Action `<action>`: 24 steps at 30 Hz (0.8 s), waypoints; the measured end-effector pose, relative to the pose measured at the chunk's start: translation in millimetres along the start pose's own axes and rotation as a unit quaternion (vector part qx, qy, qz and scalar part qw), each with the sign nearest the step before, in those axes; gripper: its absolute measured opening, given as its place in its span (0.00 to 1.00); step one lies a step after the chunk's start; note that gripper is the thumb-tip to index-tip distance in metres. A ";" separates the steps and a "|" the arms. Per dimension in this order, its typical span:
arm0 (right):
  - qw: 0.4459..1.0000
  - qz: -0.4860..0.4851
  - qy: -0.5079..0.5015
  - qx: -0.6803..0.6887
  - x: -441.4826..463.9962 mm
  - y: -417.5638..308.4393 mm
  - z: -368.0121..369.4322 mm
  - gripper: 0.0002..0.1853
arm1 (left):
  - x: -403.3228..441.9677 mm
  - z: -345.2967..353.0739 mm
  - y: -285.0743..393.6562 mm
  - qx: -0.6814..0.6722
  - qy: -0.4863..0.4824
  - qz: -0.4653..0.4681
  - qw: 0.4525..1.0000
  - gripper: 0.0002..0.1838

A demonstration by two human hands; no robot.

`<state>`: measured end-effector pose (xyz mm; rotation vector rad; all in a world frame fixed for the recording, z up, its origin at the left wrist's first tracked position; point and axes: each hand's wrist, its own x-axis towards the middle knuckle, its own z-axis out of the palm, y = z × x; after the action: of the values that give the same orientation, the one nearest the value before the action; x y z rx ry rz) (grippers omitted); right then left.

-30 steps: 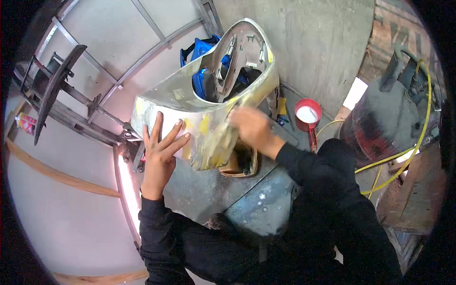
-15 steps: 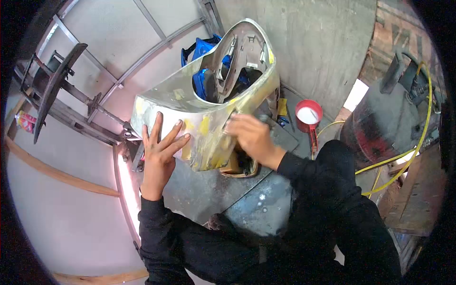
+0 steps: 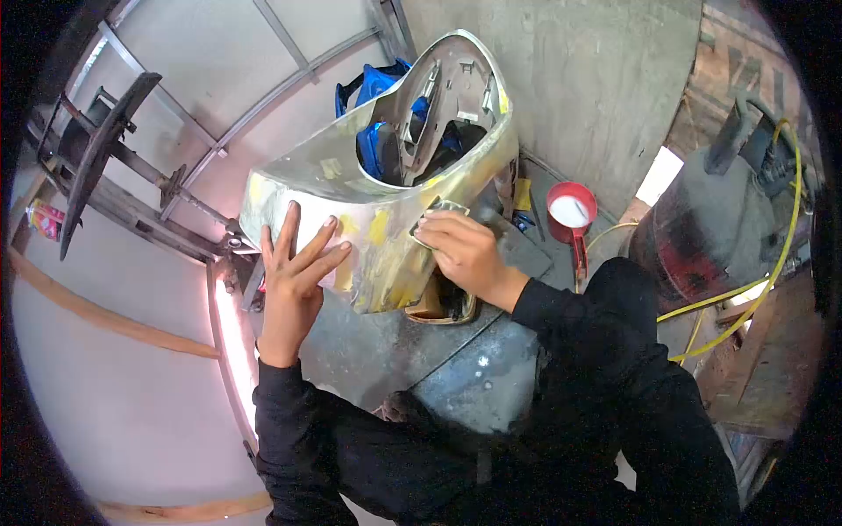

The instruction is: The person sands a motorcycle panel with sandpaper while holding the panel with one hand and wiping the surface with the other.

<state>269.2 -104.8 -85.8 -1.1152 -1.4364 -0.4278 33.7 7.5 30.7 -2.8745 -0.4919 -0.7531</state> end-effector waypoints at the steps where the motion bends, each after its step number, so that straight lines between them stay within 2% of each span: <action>1: 0.998 0.043 0.021 -0.028 -1.5 11.8 -1.0 0.08 | 0.0 0.0 -0.1 -0.001 -0.002 0.001 1.000 0.33; 3: 0.987 0.126 0.054 -0.078 7.0 40.5 -6.0 0.09 | -3.4 -1.9 1.7 -0.002 -0.003 0.000 1.000 0.32; 4: 0.988 0.117 0.056 -0.081 10.9 43.5 -7.8 0.10 | -2.2 -2.6 3.8 -0.002 0.002 0.000 1.000 0.32; 7: 0.998 -0.008 0.007 -0.058 -0.4 4.5 3.8 0.11 | -1.2 -0.7 5.2 0.007 0.002 -0.003 1.000 0.31; 8: 1.000 -0.002 -0.013 0.000 1.9 -4.0 0.2 0.11 | -0.4 -1.1 3.7 0.013 -0.003 -0.003 1.000 0.30; 11: 0.988 0.119 0.045 -0.093 5.7 47.9 -8.8 0.11 | -1.1 -1.4 3.0 0.001 0.001 0.007 1.000 0.31; 12: 0.987 0.101 0.056 -0.115 4.3 52.1 -6.9 0.12 | -1.8 -1.3 4.4 0.001 0.002 0.003 1.000 0.31; 16: 1.000 0.010 0.013 -0.010 2.0 -13.0 4.5 0.13 | 0.2 -0.4 8.0 -0.003 0.003 -0.003 1.000 0.31; 19: 0.988 0.121 0.059 -0.074 2.0 32.8 -1.1 0.14 | 1.6 -2.0 7.4 -0.008 0.003 -0.001 1.000 0.32; 21: 0.994 0.081 0.040 -0.067 1.8 31.2 -2.2 0.12 | 0.7 -0.6 9.4 -0.011 0.006 -0.003 1.000 0.33; 24: 1.000 0.012 0.002 -0.005 0.3 -14.6 3.2 0.13 | 4.6 -2.7 9.3 -0.005 0.006 0.002 1.000 0.33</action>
<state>255.5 -109.0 -81.2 -1.1380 -1.4164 -0.4204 39.4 -0.5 34.9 -2.8768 -0.4812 -0.7731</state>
